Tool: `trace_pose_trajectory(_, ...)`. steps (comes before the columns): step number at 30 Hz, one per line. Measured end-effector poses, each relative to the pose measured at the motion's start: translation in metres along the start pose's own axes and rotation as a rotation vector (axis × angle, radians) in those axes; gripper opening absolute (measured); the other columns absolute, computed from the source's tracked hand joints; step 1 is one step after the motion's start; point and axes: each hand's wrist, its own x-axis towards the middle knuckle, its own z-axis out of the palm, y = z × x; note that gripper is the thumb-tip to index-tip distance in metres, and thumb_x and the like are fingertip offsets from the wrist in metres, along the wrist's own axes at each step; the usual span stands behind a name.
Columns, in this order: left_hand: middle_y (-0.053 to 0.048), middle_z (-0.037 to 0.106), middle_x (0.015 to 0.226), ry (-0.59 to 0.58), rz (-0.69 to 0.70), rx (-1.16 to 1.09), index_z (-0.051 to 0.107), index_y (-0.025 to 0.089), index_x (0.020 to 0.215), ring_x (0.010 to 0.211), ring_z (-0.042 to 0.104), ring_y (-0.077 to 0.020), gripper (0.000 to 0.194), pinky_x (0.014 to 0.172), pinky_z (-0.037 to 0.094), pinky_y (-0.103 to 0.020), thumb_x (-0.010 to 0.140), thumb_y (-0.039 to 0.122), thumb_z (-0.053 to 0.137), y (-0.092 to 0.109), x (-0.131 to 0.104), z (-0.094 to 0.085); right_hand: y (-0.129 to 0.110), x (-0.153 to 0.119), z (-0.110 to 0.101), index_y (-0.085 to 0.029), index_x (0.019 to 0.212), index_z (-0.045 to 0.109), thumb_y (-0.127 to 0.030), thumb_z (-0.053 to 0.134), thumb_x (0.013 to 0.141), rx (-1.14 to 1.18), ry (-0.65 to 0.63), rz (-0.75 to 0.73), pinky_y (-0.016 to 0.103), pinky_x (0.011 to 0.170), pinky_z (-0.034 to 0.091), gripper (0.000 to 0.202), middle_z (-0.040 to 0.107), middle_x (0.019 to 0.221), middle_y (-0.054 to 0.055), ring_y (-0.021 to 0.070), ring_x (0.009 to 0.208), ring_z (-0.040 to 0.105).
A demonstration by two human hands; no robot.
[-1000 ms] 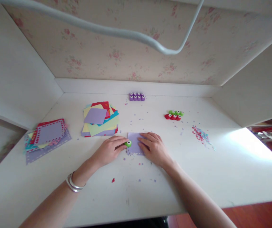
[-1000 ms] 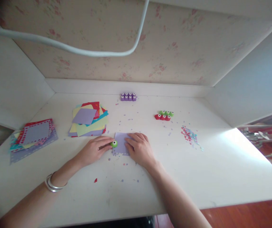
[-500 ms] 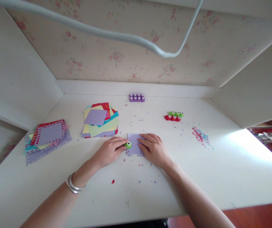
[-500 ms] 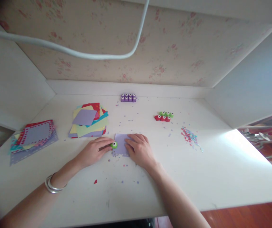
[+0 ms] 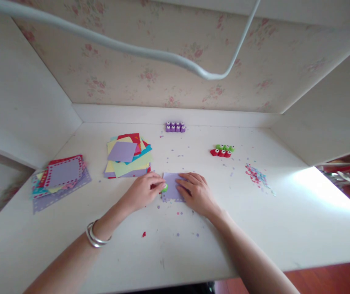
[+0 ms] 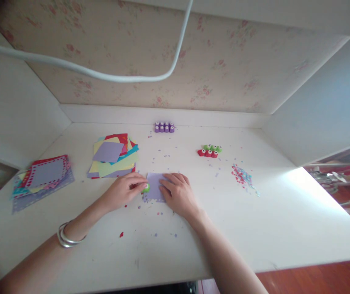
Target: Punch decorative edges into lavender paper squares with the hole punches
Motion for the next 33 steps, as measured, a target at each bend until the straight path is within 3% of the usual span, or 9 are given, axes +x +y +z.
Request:
trace_pose_trajectory(7,-0.003,0.069,0.083,-0.155,-0.190,0.125,0.068,0.019,0.077,0.072,0.064,-0.0165,0.018,0.067,0.048,-0.026,0.082,0.033,0.058,0.004,0.023,0.002,-0.001,0.000,0.000,-0.027,0.112,0.071,-0.028,0.056,0.093,0.004,0.008,0.008,0.044,0.102,0.043,0.024,0.067,0.123,0.005,0.0236,0.113,0.058)
trace_pose_trajectory(12,-0.001,0.065,0.070,-0.237,-0.217,0.219,0.061,0.020,0.067,0.060,0.057,-0.0163,0.003,0.056,0.043,-0.026,0.069,0.020,0.059,0.009,0.039,0.006,-0.002,0.000,0.001,-0.026,0.112,0.071,-0.028,0.056,0.093,-0.002,-0.006,0.027,0.044,0.104,0.041,0.024,0.067,0.123,0.005,0.0240,0.114,0.058)
trace_pose_trajectory(15,0.001,0.061,0.062,-0.262,-0.238,0.219,0.059,0.020,0.063,0.050,0.050,-0.0138,0.005,0.049,0.038,-0.025,0.063,0.015,0.059,0.016,0.043,0.007,-0.002,0.000,0.001,-0.026,0.112,0.071,-0.027,0.056,0.093,-0.002,0.001,0.029,0.044,0.104,0.041,0.024,0.067,0.123,0.005,0.0243,0.114,0.058)
trace_pose_trajectory(21,0.003,0.057,0.055,-0.311,-0.281,0.152,0.060,0.019,0.071,0.041,0.045,-0.0099,0.003,0.040,0.034,-0.020,0.069,0.020,0.057,0.020,0.040,-0.002,-0.002,-0.001,0.001,-0.027,0.113,0.071,-0.026,0.057,0.092,0.001,0.018,0.010,0.044,0.102,0.042,0.025,0.067,0.122,0.005,0.0237,0.114,0.058)
trace_pose_trajectory(25,-0.001,0.067,0.074,-0.354,-0.280,0.080,0.064,0.018,0.078,0.047,0.056,-0.0108,0.015,0.040,0.040,-0.019,0.077,0.032,0.058,0.020,0.033,-0.011,-0.001,-0.002,0.000,-0.028,0.113,0.071,-0.026,0.057,0.092,0.011,0.022,0.009,0.044,0.102,0.043,0.025,0.068,0.122,0.005,0.0227,0.113,0.059)
trace_pose_trajectory(28,-0.004,0.071,0.088,-0.310,-0.213,0.033,0.069,0.019,0.088,0.053,0.060,-0.0121,0.026,0.045,0.046,-0.022,0.085,0.040,0.053,0.015,0.022,-0.012,0.000,-0.002,-0.001,-0.027,0.112,0.071,-0.025,0.057,0.092,0.020,0.014,0.004,0.043,0.102,0.043,0.025,0.068,0.122,0.005,0.0225,0.114,0.059)
trace_pose_trajectory(33,-0.005,0.071,0.095,-0.078,-0.054,0.097,0.073,0.022,0.093,0.081,0.067,-0.0182,0.029,0.068,0.053,-0.027,0.091,0.039,0.050,-0.003,0.004,-0.013,0.002,-0.003,-0.002,-0.026,0.112,0.071,-0.023,0.056,0.092,0.032,0.012,0.004,0.044,0.103,0.043,0.025,0.067,0.122,0.005,0.0226,0.114,0.058)
